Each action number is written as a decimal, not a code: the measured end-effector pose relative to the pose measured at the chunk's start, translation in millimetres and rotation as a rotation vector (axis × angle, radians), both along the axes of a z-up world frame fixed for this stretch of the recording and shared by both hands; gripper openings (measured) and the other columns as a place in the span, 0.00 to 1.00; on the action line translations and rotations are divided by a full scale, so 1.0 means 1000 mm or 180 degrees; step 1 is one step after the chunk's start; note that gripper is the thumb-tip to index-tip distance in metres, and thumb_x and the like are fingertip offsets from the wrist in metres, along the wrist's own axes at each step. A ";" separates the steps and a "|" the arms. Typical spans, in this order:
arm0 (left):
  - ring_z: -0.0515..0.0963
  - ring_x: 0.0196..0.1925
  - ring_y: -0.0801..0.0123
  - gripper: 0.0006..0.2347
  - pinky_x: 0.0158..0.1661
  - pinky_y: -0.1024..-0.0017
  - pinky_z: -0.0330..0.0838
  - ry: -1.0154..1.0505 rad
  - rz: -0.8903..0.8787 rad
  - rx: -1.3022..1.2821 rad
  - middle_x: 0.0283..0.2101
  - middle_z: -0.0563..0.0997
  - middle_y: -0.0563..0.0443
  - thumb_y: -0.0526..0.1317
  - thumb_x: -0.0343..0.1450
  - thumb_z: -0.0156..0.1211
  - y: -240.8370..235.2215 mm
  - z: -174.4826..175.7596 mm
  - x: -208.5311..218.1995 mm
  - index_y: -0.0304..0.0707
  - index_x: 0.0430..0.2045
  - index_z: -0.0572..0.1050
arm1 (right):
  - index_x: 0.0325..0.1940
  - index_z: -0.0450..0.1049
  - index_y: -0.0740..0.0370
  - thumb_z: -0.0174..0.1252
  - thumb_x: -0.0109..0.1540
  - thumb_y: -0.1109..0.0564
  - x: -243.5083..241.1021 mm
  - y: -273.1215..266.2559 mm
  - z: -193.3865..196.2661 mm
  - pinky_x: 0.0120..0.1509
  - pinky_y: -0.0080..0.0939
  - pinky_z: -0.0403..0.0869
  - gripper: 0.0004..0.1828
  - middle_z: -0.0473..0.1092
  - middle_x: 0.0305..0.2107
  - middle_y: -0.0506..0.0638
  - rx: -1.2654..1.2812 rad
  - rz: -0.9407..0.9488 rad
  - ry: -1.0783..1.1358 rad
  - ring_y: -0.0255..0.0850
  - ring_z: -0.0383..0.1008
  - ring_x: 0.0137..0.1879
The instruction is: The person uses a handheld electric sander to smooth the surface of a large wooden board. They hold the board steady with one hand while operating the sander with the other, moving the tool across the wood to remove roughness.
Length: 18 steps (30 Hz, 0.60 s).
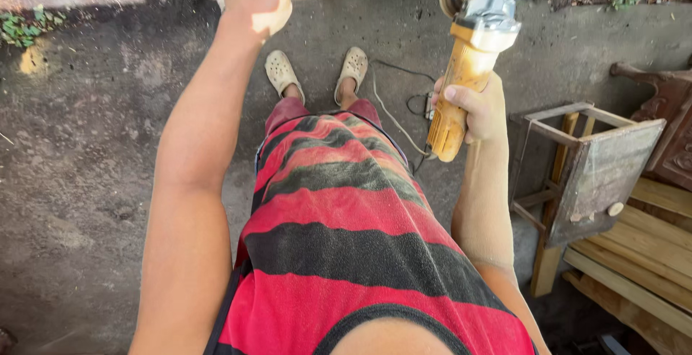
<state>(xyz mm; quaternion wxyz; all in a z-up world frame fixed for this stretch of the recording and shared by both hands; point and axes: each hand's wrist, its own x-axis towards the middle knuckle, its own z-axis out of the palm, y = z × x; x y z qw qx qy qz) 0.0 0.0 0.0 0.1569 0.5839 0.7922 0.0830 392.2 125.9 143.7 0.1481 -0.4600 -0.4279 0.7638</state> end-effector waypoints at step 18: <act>0.81 0.34 0.52 0.04 0.31 0.56 0.71 0.0444 0.0223 0.0022 0.32 0.79 0.52 0.34 0.72 0.64 -0.202 0.096 -0.073 0.43 0.32 0.74 | 0.54 0.72 0.64 0.70 0.49 0.58 -0.182 -0.065 0.025 0.57 0.38 0.74 0.30 0.75 0.41 0.48 0.0264 0.2684 -0.0177 0.36 0.76 0.47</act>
